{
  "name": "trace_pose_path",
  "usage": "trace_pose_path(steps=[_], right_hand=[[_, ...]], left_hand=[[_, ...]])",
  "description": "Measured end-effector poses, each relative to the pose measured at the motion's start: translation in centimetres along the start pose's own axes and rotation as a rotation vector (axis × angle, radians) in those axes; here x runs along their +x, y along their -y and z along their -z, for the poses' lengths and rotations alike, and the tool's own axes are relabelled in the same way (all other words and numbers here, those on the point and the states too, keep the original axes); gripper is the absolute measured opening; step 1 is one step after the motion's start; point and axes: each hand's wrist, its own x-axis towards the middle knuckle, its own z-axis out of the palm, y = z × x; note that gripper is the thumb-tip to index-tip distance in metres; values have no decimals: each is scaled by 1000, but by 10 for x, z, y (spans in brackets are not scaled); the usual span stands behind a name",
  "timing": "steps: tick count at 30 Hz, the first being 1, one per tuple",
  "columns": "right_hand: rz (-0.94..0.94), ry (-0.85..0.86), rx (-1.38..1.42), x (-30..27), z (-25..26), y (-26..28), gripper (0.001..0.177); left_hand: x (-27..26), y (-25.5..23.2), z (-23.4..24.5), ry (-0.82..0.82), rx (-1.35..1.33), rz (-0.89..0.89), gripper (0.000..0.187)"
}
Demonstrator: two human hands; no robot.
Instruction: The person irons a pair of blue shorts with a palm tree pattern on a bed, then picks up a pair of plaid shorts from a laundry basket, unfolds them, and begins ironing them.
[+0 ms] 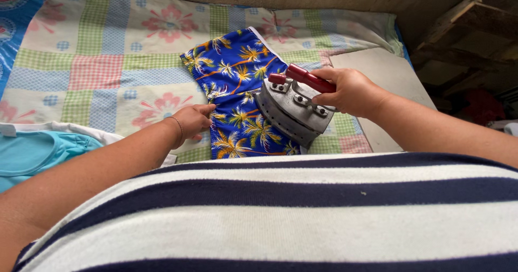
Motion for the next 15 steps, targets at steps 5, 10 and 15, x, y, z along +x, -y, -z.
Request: trace_pose_path(steps=[5,10,15], right_hand=[[-100,-14,9,2,-3,12,58],[-171,-54,103,-1,-9,22,56],[-168,-78,119,-2,-14,28,54]], left_hand=[[-3,1,-1,7,31,-30,67],[-6,-2,-1,12,47,-27,68],[-13,-9,-2,23,33,5,68]])
